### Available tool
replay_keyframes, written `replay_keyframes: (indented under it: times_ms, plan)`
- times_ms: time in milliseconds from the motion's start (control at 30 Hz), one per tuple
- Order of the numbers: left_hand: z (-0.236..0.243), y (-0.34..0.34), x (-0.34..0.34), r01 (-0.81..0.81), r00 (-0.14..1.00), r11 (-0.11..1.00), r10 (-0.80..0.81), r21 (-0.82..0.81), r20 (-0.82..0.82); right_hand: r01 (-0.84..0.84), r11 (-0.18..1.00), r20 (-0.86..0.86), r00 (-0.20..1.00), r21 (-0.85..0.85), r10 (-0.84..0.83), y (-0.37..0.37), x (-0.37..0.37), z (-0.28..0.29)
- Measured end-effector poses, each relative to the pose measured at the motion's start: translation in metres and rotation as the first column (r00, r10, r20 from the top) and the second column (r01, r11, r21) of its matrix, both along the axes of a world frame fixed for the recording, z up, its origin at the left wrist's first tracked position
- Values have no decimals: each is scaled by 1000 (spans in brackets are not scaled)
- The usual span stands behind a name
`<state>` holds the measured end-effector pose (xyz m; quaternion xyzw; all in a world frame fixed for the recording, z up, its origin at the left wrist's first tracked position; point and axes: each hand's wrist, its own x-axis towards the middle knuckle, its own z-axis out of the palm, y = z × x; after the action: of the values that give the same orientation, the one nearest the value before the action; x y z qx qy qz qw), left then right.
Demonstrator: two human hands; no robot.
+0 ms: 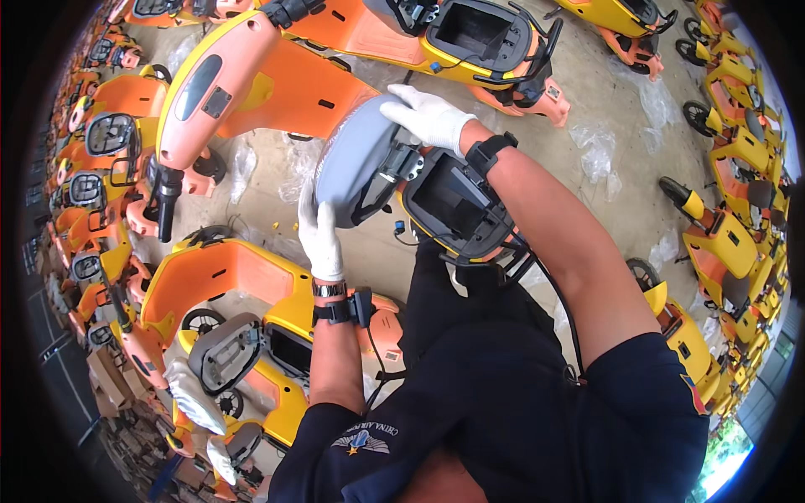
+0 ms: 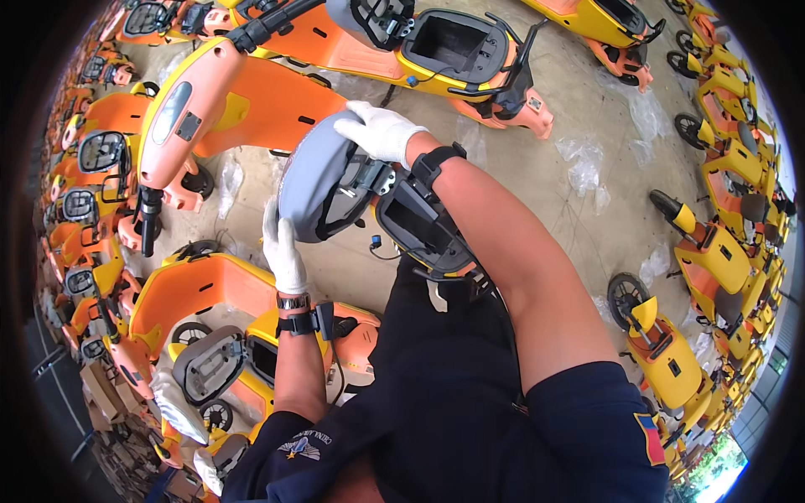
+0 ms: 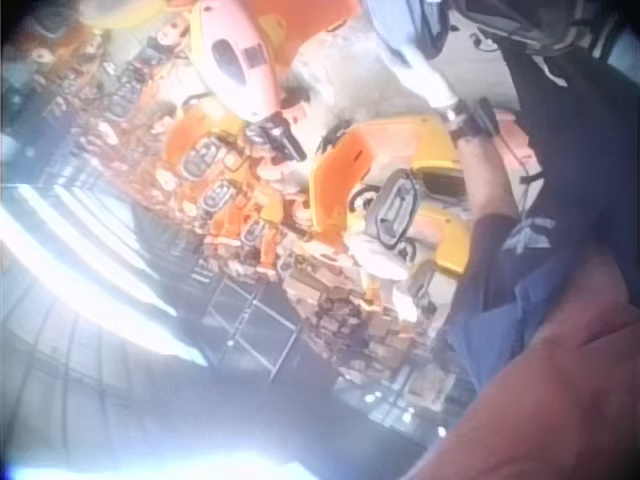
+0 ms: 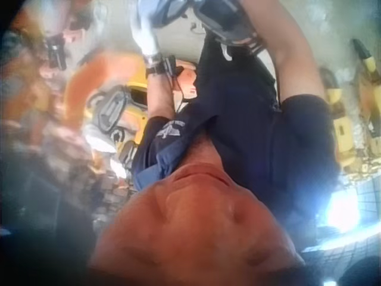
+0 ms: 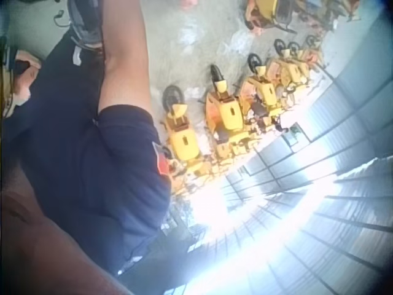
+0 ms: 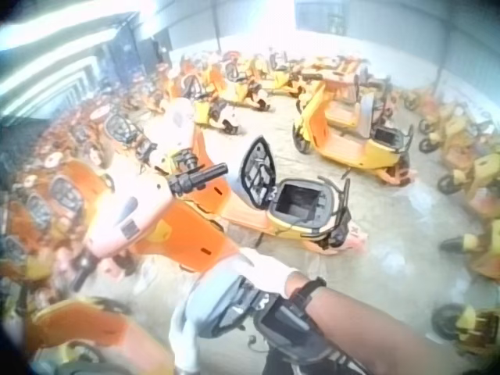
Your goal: The person handles a motorcycle seat cover, turning it over and checking the padding and connectors.
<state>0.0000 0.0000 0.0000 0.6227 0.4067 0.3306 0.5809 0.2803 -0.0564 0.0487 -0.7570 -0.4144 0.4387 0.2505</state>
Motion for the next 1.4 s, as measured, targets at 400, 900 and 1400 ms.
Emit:
replay_keyframes:
  times_ms: [400, 900, 1400]
  plan:
    - [62, 42, 30, 292, 812, 843, 31, 452, -583, 633, 771, -839, 458, 76, -293, -67, -88, -51]
    - [99, 39, 77, 912, 294, 399, -461, 100, -837, 501, 865, -540, 736, 31, -407, -109, -120, 1]
    - [117, 35, 103, 987, 83, 158, -470, 9, -878, 567, 823, -716, 590, 38, -374, -112, -137, -31]
